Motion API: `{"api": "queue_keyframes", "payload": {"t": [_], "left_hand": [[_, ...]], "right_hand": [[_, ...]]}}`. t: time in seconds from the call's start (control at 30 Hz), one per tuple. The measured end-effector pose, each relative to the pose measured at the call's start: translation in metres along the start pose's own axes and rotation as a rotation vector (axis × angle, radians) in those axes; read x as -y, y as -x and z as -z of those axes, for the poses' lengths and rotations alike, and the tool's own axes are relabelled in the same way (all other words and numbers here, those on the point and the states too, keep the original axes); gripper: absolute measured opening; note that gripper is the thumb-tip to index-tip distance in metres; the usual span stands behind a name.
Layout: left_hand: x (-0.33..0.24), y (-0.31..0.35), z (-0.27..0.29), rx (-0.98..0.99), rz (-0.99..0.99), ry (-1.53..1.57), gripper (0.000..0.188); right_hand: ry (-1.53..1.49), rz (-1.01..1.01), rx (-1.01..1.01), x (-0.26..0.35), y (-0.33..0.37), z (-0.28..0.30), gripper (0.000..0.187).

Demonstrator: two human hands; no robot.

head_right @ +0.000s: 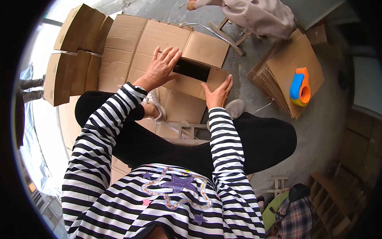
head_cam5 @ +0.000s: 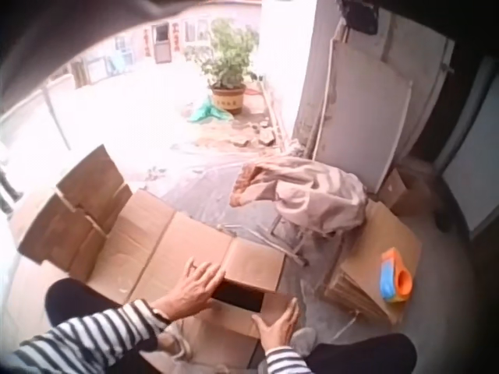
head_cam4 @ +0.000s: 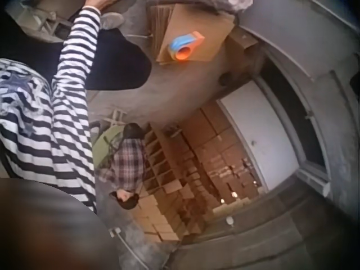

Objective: The recorder is folding flat cardboard pieces into boxes and sealing them with tape.

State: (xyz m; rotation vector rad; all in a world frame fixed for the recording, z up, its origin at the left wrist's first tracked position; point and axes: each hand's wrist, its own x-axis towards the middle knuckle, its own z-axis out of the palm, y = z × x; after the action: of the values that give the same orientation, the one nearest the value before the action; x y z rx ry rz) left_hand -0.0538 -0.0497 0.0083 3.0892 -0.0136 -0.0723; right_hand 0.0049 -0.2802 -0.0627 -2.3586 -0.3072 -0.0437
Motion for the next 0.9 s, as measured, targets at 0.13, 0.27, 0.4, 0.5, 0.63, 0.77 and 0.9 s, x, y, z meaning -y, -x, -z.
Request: {"api": "queue_keyframes", "payload": {"t": [0.13, 0.27, 0.4, 0.5, 0.63, 0.77, 0.9], "left_hand": [[0.006, 0.038, -0.040, 0.013, -0.102, 0.102, 0.062], [0.014, 0.035, -0.037, 0.048, -0.075, 0.061, 0.057], [0.005, 0.038, -0.038, -0.040, 0.080, 0.025, 0.056], [-0.010, 0.045, -0.045, -0.129, 0.398, 0.456, 0.065], [-0.039, 0.060, -0.026, -0.071, 0.603, 0.443, 0.065], [-0.103, 0.091, -0.016, -0.332, 0.613, 0.494, 0.062], [-0.153, 0.118, -0.052, -0.291, 0.800, 0.781, 0.063]], "right_hand": [[-0.129, -0.065, 0.094, -0.010, 0.004, -0.004, 0.105], [-0.194, 0.217, 0.040, -0.013, 0.002, -0.004, 0.080], [-0.472, -0.058, 0.027, -0.027, -0.008, -0.013, 0.056], [-0.505, -0.358, 0.243, -0.023, -0.023, -0.006, 0.052], [-0.487, -0.201, 0.372, -0.027, -0.055, -0.006, 0.048], [-0.332, 0.233, 0.553, 0.024, -0.148, 0.021, 0.042], [-0.154, 0.515, 0.684, 0.063, -0.158, -0.024, 0.034]]}}
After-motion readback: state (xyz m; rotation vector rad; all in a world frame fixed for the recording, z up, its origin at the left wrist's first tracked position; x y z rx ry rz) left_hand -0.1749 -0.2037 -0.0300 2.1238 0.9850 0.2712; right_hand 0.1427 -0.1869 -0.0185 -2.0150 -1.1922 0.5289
